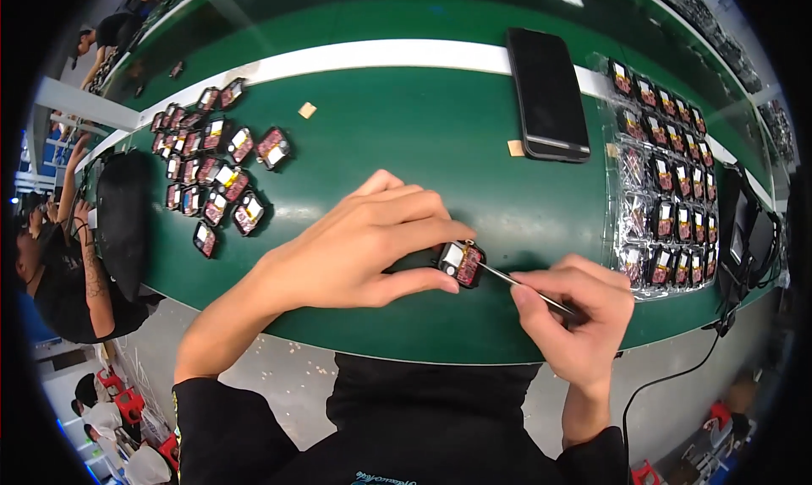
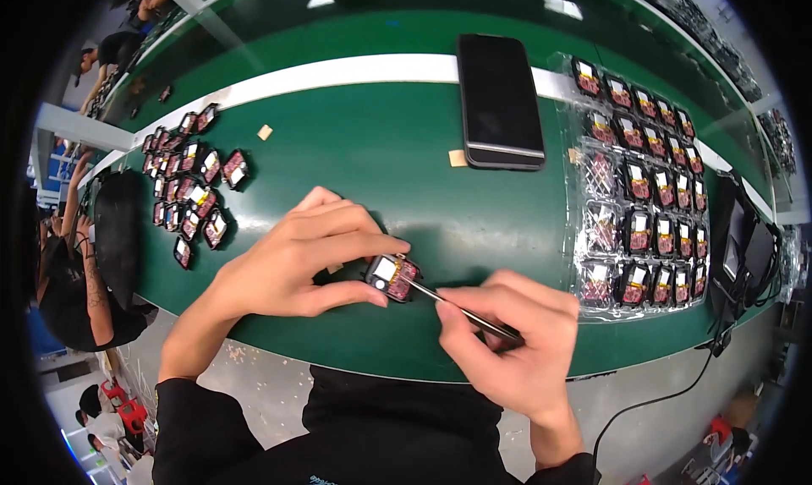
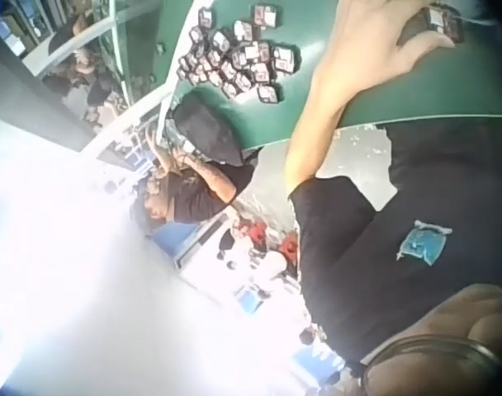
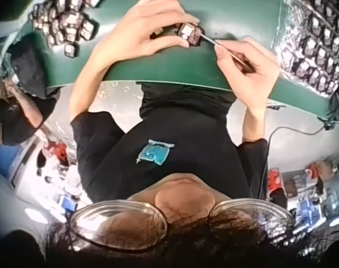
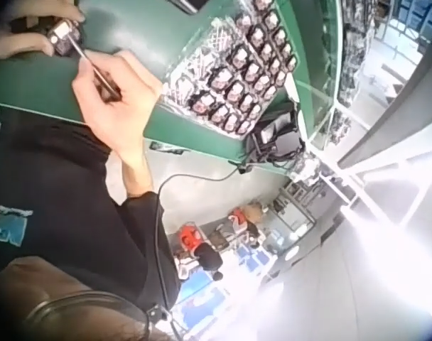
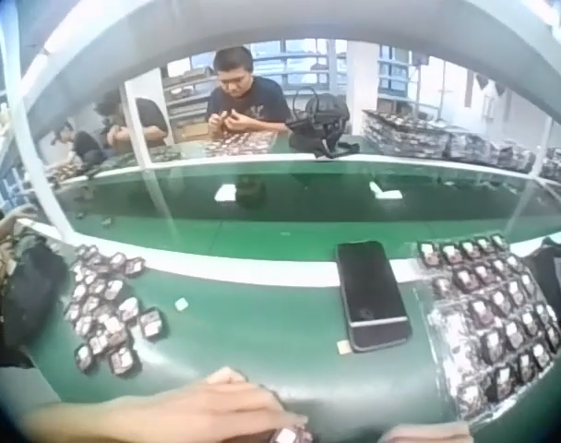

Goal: Assembling small electronic watch components using tweezers at a production line bench.

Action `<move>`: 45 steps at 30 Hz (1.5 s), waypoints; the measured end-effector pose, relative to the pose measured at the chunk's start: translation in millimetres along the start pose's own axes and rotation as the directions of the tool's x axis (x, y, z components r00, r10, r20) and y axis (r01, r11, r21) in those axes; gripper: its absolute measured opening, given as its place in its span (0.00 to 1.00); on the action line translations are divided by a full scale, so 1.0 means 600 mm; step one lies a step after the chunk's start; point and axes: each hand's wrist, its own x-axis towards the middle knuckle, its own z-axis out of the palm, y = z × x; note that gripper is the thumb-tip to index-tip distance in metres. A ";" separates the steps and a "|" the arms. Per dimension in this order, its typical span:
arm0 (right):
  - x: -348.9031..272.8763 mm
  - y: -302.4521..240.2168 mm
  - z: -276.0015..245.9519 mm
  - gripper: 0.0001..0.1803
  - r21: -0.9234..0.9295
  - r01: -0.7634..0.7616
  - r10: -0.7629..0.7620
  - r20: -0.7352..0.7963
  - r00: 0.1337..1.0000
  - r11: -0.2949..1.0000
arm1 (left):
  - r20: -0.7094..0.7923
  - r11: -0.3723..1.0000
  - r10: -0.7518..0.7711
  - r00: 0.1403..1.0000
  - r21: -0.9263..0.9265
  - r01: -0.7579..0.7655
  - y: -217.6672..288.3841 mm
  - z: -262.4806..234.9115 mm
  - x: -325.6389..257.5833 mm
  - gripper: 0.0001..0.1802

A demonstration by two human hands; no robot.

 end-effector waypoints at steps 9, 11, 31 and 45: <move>0.004 0.018 0.020 0.08 -0.102 0.018 -0.017 0.009 1.000 0.995 | -0.007 0.999 -0.041 0.999 -0.011 0.041 0.000 0.001 0.006 0.31; 0.008 0.017 0.021 0.08 -0.103 0.022 -0.020 0.016 1.000 0.994 | -0.009 0.999 -0.043 0.999 -0.021 0.042 -0.002 0.003 0.006 0.31; -0.002 0.020 0.022 0.15 -0.285 0.155 -0.170 -0.028 0.985 0.946 | 0.011 0.995 -0.087 0.996 0.042 0.086 0.007 -0.002 0.014 0.30; 0.004 0.021 0.023 0.15 -0.237 0.184 -0.186 0.012 0.982 0.954 | 0.059 0.999 -0.048 0.997 0.013 0.048 -0.006 -0.013 0.014 0.31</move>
